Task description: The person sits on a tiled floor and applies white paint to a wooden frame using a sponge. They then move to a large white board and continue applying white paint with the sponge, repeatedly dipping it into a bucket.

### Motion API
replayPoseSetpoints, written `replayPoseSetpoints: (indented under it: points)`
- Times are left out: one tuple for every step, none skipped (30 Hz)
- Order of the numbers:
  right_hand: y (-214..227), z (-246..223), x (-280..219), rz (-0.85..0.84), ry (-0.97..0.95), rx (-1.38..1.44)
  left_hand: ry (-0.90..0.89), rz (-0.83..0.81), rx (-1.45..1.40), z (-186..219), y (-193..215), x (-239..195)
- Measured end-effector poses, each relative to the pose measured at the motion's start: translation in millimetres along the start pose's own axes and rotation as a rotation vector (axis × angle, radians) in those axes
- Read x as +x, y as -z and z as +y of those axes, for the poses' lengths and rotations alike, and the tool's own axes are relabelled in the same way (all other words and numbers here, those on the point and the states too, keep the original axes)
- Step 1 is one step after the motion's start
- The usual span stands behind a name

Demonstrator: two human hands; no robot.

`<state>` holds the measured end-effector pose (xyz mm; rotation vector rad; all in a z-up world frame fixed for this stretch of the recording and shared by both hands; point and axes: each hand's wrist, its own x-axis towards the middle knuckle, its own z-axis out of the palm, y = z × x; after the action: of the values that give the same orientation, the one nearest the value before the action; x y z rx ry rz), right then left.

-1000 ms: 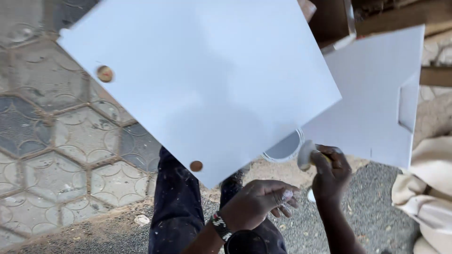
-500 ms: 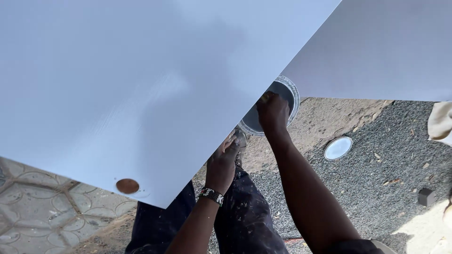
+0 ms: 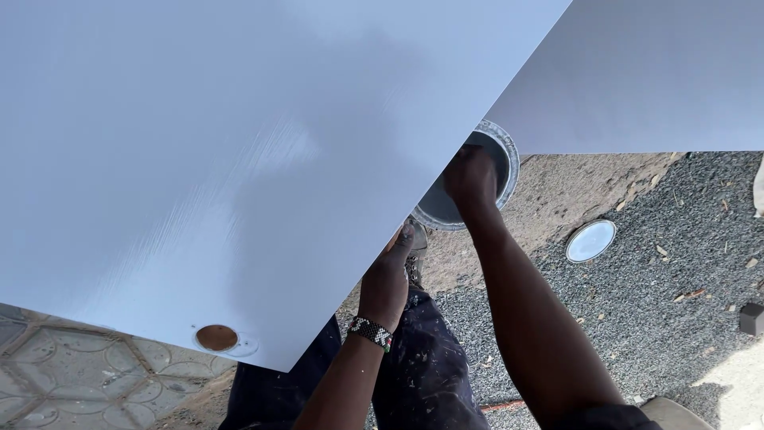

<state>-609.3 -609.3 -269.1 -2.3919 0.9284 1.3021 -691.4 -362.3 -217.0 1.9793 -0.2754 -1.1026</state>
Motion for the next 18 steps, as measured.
replayPoseSetpoints:
  points:
    - [-4.5,9.4,1.8,0.052,-0.128,0.323,0.019,0.023,-0.109,13.4,4.5,-0.4]
    - [-9.1,18.2,3.0,0.102,-0.254,0.645,0.038,0.049,-0.218,26.8,9.3,-1.8]
    - [-13.7,25.5,9.1,0.1,-0.251,0.642,0.041,0.053,-0.219,23.5,9.9,-3.2]
    - [-17.9,33.6,15.3,0.004,-0.258,0.845,0.128,0.058,-0.614,20.6,10.0,-4.4]
    - [-21.7,41.9,21.7,-0.096,-0.263,1.047,0.214,0.063,-1.008,17.9,9.9,-5.4]
    - [-7.8,35.5,4.3,-0.092,-0.263,1.044,0.211,0.063,-1.013,15.1,1.7,-4.4]
    - [6.0,29.1,-13.0,-0.154,-0.258,1.107,0.197,0.086,-1.141,12.5,-6.6,-3.2]
    - [20.4,20.5,-27.7,-0.215,-0.248,1.169,0.178,0.11,-1.268,8.6,-13.7,0.7]
    - [7.3,25.7,-16.7,-0.211,-0.243,1.167,0.171,0.112,-1.27,9.7,-12.2,3.2]
    - [-8.3,31.6,-7.9,-0.235,-0.242,1.13,0.193,0.114,-1.299,10.5,-11.3,2.2]
    - [-24.2,37.7,0.9,-0.259,-0.24,1.093,0.214,0.116,-1.328,11.0,-10.5,1.2]
    - [-24.4,39.0,6.7,-0.263,-0.241,1.091,0.217,0.119,-1.329,8.7,-12.3,2.2]
    - [-24.5,40.4,12.4,-0.303,-0.237,1.064,0.199,0.112,-1.336,6.6,-14.2,3.2]
    - [-22.8,42.2,19.4,-0.338,-0.231,1.039,0.177,0.102,-1.343,4.9,-15.9,6.5]
    - [-20.8,40.6,17.9,-0.337,-0.23,1.038,0.176,0.102,-1.344,2.5,-14.7,5.1]
    - [-18.1,39.9,17.0,-0.338,-0.226,1.057,0.173,0.089,-1.357,0.5,-14.3,4.7]
    - [-15.6,39.2,16.2,-0.338,-0.222,1.077,0.169,0.077,-1.37,-1.7,-13.9,4.2]
    - [-13.3,37.3,15.9,-0.339,-0.222,1.077,0.17,0.078,-1.37,-0.4,-12.5,3.3]
